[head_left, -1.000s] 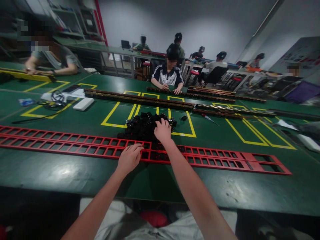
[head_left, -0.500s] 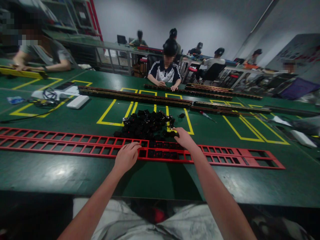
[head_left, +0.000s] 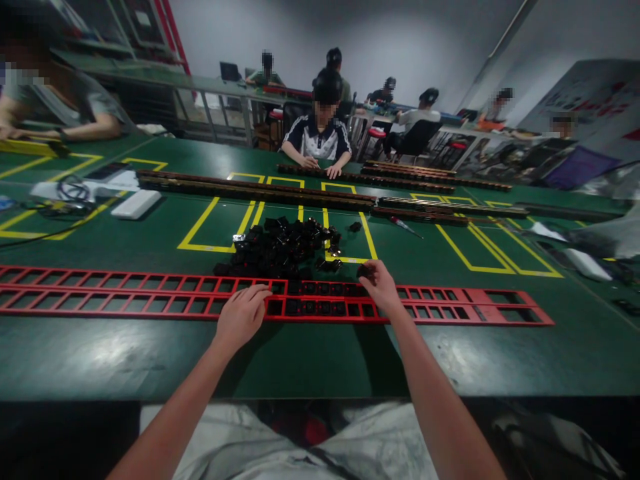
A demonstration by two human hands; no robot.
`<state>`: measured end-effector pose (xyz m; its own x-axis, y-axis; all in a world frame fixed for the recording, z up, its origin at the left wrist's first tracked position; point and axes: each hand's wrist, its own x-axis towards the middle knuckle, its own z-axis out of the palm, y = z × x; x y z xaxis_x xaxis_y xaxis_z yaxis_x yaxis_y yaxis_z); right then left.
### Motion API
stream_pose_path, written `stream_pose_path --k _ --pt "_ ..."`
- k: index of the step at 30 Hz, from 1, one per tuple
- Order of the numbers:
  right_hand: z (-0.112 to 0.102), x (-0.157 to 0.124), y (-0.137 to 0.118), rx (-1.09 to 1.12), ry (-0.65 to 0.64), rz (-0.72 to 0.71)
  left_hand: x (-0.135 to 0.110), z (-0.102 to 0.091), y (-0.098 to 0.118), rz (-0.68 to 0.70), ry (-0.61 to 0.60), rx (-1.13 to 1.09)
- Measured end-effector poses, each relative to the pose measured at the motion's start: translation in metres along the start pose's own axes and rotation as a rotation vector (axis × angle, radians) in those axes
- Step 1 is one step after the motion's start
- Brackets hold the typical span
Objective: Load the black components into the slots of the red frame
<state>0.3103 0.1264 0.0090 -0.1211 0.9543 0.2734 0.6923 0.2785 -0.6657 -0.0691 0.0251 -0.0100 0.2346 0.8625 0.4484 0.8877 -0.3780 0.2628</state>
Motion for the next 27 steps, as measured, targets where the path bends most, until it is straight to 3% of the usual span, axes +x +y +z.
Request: stream_pose_path --k 5,11,17,27 --pt "-0.012 -0.021 -0.006 0.082 0.065 -0.146 0.000 0.001 -0.001 0.003 0.002 0.005" --pt "-0.011 -0.030 -0.011 0.085 0.049 -0.107 0.000 0.000 -0.001 -0.002 -0.012 0.015" --pt "-0.004 -0.044 -0.011 0.009 0.173 -0.099 0.001 -0.001 0.001 0.003 -0.002 0.026" --pt "0.009 -0.049 -0.010 -0.183 0.264 -0.142 -0.001 0.000 -0.001 0.018 0.012 0.024"
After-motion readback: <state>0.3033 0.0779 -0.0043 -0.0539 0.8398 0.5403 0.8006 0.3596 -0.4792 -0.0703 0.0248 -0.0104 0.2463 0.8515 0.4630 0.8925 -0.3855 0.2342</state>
